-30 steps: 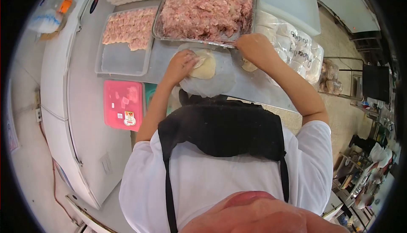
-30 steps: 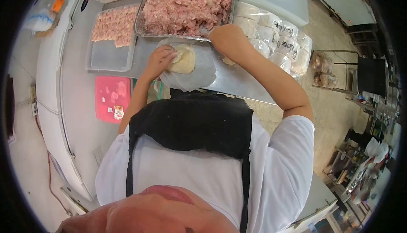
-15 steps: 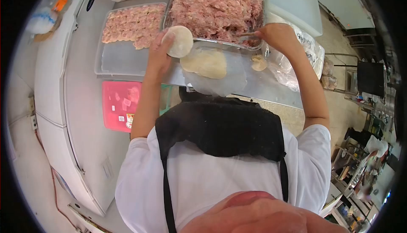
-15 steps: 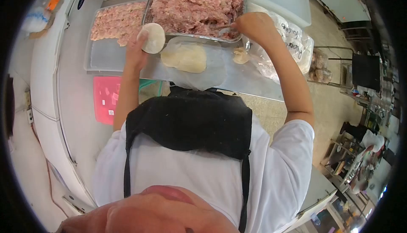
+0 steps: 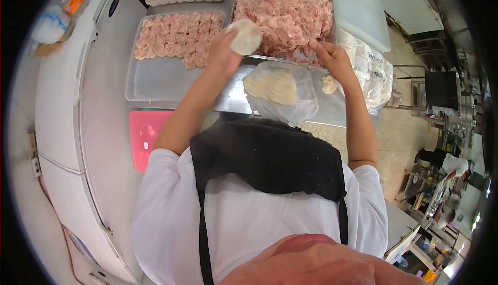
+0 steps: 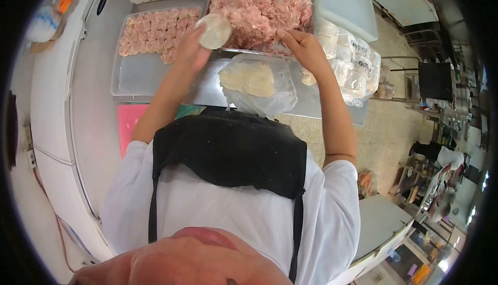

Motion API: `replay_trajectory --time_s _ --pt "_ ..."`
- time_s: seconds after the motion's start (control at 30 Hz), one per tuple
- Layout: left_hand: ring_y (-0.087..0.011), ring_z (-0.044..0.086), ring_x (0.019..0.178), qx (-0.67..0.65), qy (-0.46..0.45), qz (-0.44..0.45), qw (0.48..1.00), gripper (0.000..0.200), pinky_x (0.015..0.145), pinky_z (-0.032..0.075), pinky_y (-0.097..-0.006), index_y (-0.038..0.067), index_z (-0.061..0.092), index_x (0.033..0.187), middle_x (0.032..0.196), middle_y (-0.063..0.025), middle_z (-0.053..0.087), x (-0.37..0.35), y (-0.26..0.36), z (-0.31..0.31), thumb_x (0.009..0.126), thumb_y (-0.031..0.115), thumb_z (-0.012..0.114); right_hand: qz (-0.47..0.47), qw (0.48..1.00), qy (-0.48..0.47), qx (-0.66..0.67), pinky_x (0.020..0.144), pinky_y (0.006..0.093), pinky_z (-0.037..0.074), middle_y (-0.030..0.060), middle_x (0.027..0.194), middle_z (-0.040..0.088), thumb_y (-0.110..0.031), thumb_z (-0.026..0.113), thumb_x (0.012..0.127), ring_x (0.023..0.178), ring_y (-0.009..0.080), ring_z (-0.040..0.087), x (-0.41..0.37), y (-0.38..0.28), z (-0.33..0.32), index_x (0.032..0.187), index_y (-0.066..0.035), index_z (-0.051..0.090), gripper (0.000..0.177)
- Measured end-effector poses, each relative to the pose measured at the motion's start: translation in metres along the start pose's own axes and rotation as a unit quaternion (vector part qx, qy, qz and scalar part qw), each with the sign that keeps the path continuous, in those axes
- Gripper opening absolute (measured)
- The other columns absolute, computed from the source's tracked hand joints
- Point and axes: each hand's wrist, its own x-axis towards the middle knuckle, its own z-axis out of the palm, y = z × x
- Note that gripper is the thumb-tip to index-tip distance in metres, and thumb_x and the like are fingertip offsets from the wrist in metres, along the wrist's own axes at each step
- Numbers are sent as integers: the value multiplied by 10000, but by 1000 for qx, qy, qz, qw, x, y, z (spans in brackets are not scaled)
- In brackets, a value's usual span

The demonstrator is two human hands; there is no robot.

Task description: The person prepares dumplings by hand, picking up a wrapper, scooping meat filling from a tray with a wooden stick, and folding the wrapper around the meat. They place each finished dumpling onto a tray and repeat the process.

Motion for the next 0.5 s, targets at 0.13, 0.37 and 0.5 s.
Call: replay_trajectory --time_s 0.13,0.37,0.5 --pt "-314 501 1195 -118 -95 -73 986 430 1039 387 -454 -62 428 1272 1272 -202 513 15 -9 65 993 259 364 -13 994 50 95 615 358 440 47 681 622 -316 580 928 616 160 523 2 -30 23 1027 19 662 359" --pt "-366 420 1229 -232 24 -52 971 648 1026 334 -522 2 367 1299 1345 -233 414 37 -17 69 934 538 393 -83 961 40 -262 731 394 480 183 903 643 -221 584 906 836 347 622 -22 -35 2 1126 -24 631 299" --pt "-318 478 1130 -207 30 -22 978 543 965 372 -467 44 440 1204 1231 -198 488 39 -21 68 946 519 387 -139 938 106 -299 682 422 494 168 881 636 -206 591 886 810 362 618 -36 -43 -10 1074 -68 639 238"
